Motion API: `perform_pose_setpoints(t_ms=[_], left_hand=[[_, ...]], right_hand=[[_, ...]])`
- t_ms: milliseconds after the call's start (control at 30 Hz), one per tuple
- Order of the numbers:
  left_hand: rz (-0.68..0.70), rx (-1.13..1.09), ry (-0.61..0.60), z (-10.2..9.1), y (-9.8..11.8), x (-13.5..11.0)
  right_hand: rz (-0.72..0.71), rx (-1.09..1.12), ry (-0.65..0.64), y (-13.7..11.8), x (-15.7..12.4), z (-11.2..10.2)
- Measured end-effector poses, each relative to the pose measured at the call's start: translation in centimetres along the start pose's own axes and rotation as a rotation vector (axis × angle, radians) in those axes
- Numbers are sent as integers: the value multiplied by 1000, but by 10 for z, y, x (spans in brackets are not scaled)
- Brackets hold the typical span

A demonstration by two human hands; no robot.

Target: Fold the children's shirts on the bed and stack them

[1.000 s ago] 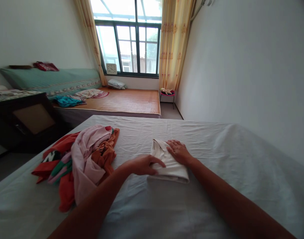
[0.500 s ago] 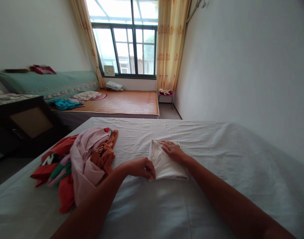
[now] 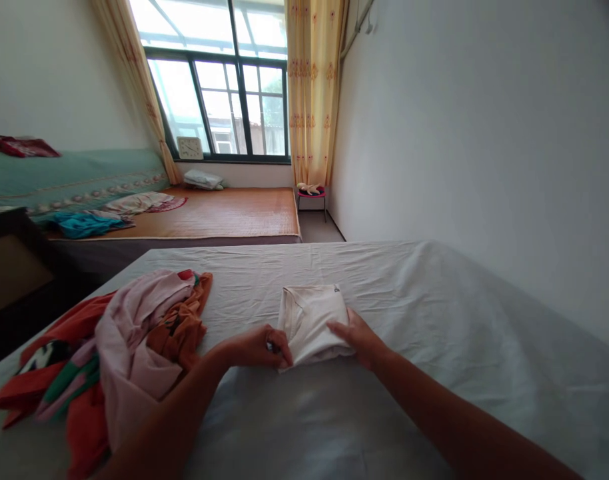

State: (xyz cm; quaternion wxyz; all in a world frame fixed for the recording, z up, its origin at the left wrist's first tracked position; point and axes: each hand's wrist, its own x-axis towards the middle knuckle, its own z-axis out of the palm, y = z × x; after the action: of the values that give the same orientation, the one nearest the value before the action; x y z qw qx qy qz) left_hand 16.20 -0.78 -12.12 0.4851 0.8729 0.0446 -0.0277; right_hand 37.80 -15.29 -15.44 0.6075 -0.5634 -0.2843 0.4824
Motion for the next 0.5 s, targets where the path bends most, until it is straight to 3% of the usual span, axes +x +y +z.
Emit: perform_pose_setpoints(t_ms=[133,233,300,367,500], left_hand=[[-128,-155,237,5,-6,1],[-261,-231,375,8,-11,3],[-284,-224,376,9,-12,5],[-293,-199,374,10,-12,8],[-343,-141,422,11,-13,13]], right_hand=[[-96,40,15,-20,14,-11],[-325,-16,31,-66,21,-53],[-460,-107,77,-103,22,-99],[-516,-198,118,-136,21,-158],[-430,-601,272,-168,20,-285]])
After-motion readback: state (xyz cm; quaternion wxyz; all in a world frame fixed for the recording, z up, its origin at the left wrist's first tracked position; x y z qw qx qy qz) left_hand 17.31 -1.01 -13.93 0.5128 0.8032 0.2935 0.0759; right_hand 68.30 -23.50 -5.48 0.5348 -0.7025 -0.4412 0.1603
